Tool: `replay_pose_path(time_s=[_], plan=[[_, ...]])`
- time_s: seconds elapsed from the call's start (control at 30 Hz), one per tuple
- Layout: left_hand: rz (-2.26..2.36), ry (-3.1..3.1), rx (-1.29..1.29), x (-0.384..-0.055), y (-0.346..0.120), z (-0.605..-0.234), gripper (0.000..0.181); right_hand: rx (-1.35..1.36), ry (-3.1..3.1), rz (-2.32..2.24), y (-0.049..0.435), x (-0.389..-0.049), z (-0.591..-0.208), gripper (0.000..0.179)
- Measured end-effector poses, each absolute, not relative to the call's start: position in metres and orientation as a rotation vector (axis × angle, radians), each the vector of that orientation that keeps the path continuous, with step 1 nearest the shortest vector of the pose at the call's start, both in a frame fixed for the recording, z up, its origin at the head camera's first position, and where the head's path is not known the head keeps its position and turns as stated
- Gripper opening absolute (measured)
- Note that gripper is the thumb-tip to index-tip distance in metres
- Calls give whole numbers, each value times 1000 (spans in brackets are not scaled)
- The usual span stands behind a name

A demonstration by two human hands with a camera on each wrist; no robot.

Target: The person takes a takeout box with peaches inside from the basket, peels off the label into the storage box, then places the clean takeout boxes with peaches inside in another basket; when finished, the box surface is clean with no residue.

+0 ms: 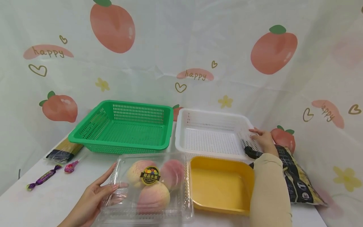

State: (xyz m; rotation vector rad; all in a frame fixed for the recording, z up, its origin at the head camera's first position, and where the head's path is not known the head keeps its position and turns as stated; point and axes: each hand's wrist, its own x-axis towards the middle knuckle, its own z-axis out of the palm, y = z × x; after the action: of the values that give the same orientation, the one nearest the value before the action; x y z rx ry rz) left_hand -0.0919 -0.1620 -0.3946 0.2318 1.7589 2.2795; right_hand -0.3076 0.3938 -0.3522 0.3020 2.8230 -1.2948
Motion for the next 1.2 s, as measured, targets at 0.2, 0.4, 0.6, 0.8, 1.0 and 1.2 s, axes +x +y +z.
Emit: replay_pose_path(time_s=[0.2,0.4,0.6,0.8,1.0,1.2], plan=[[2300,1750,230,-90,-164,-402,69,302,2805,-1315,395,-308,-351,51],[2309,1745,252,-91,-165,-406,69,248,2800,-1336,395,-306,-347,51],[2259,1806,157,-92,-163,-405,71,236,2795,-1329,395,-306,-348,51],[2261,1845,72,-94,-163,-405,74,249,2791,-1323,395,-307,-349,52],[2260,1819,55,-96,-166,-405,75,248,2789,-1330,394,-306,-348,51],[2225,1837,3,-98,-167,-403,76,246,2787,-1311,393,-305,-346,51]])
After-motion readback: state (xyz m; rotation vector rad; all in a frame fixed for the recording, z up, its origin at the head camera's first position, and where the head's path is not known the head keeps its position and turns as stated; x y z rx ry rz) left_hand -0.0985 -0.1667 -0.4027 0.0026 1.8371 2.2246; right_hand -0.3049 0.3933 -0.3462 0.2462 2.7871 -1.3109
